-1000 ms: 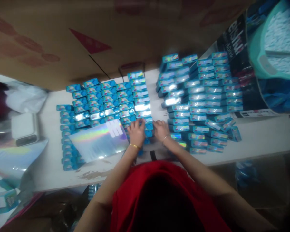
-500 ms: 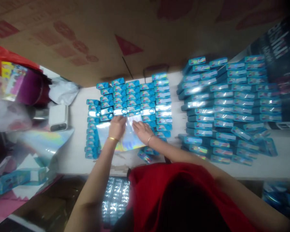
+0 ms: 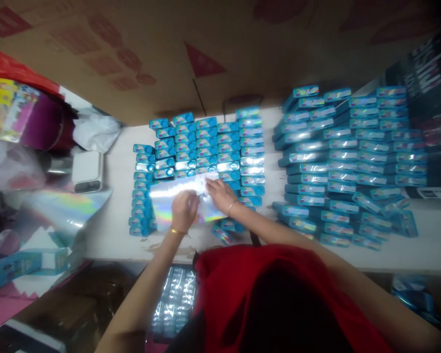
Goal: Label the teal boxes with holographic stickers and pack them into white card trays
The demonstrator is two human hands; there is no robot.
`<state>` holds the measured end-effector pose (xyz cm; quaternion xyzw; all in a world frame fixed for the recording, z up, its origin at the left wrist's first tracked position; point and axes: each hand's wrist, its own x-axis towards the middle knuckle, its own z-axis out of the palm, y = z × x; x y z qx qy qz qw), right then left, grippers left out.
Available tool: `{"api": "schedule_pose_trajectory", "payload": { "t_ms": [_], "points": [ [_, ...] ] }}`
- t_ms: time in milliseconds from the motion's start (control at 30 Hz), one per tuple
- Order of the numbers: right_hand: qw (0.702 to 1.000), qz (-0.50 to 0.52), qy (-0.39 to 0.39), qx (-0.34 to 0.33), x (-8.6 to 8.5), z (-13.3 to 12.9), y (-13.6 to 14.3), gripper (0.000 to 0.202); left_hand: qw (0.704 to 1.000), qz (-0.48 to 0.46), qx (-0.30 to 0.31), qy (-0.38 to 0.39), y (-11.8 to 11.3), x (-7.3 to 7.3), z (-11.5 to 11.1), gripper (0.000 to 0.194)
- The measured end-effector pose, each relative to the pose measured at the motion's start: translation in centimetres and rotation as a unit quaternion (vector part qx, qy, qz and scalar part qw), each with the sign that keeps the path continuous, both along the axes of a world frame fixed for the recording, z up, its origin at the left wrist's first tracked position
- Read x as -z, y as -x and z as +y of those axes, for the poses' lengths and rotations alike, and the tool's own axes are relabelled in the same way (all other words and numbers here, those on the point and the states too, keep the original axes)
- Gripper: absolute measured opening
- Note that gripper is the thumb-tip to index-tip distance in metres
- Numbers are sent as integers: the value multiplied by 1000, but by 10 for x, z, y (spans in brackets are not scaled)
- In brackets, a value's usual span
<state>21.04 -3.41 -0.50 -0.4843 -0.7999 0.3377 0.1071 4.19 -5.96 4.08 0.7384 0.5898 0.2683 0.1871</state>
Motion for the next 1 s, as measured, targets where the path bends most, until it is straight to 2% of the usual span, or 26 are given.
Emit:
{"api": "schedule_pose_trajectory", "payload": {
  "t_ms": [67, 100, 133, 200, 267, 333, 467, 533, 633, 700, 767, 833, 900, 1000],
  "points": [
    [995, 85, 13, 43, -6, 0, -4, 34, 985, -108, -133, 3, -11, -20, -14, 11],
    [986, 143, 20, 80, -12, -2, -7, 30, 966, -168, -198, 9, -18, -29, -19, 13],
    [971, 205, 33, 121, -18, -6, -10, 30, 941, -228, -251, 18, -25, -37, -23, 16],
    [926, 318, 86, 185, -33, -18, -17, 35, 892, -332, -305, 42, -40, -48, -25, 20],
    [886, 377, 152, 224, -47, -33, -25, 36, 860, -398, -310, 77, -56, -51, -23, 22],
    [855, 398, 189, 273, -55, -48, -35, 34, 839, -436, -303, 119, -74, -47, -21, 23],
    [798, 421, 204, 379, -53, -63, -69, 33, 809, -473, -285, 202, -113, -27, -21, 26],
    [795, 413, 197, 399, -48, -63, -94, 33, 807, -474, -267, 228, -131, -15, -19, 26],
    [805, 370, 173, 429, -41, -56, -133, 36, 816, -461, -254, 240, -153, -1, -15, 24],
    [794, 345, 168, 472, -38, -51, -150, 40, 815, -464, -250, 240, -165, 3, -10, 22],
    [768, 333, 190, 514, -37, -48, -156, 46, 809, -475, -248, 244, -173, 3, -7, 22],
    [749, 336, 235, 520, -37, -48, -154, 51, 802, -480, -248, 254, -179, 2, -5, 22],
    [747, 346, 261, 505, -37, -51, -148, 51, 796, -481, -253, 267, -182, 3, -5, 24],
    [765, 355, 214, 493, -34, -56, -142, 41, 798, -473, -250, 278, -183, 9, -8, 23]
  ]
}}
